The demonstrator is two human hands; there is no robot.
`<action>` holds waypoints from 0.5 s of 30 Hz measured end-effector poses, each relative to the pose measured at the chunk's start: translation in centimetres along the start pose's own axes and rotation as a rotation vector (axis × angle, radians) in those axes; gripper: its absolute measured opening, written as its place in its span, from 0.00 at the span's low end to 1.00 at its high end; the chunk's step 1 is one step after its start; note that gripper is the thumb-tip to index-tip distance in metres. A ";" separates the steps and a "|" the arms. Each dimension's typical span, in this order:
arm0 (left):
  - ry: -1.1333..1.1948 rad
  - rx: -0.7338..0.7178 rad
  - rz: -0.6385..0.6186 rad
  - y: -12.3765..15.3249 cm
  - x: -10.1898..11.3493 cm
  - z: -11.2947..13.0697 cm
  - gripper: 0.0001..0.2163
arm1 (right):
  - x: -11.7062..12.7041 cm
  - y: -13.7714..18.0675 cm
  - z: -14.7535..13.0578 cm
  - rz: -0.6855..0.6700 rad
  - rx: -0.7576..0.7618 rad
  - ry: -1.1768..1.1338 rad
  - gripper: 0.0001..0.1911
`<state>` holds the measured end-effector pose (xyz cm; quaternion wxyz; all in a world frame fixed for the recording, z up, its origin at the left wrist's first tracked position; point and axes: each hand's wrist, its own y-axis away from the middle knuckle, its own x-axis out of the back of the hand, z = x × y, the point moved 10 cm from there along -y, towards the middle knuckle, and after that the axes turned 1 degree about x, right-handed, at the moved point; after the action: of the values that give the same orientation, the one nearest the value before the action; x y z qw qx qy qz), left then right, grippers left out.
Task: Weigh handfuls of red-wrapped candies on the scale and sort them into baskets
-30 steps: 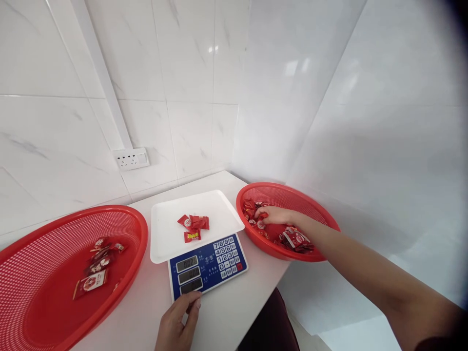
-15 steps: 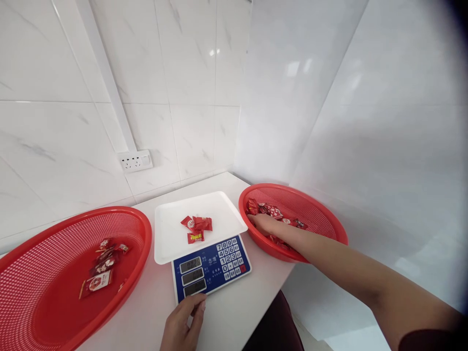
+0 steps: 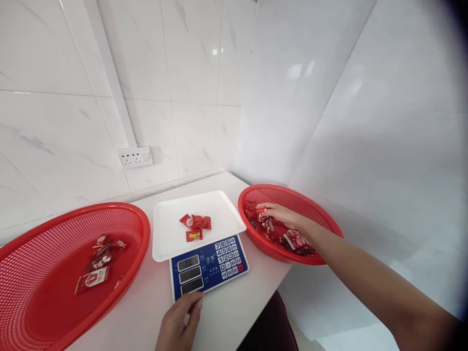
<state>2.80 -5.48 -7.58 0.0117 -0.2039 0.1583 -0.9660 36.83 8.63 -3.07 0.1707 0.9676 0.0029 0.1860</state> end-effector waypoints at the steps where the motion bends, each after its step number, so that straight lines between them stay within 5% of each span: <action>1: 0.005 0.002 -0.009 0.0 0.0 0.0 0.12 | 0.3 0.0 0.0 0.020 0.003 -0.017 0.19; 9: -0.021 0.009 -0.067 0.0 -0.3 -0.5 0.10 | 2.8 0.2 -1.7 0.163 0.112 -0.078 0.18; 15: -0.117 -0.053 -0.183 0.0 -0.9 0.5 0.09 | -3.4 0.8 -8.3 -0.006 0.366 -0.088 0.18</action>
<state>3.78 -5.51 -7.51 -0.0725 -0.2739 0.1634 -0.9450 30.60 10.38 3.18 -0.0078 0.9897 0.0323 0.1392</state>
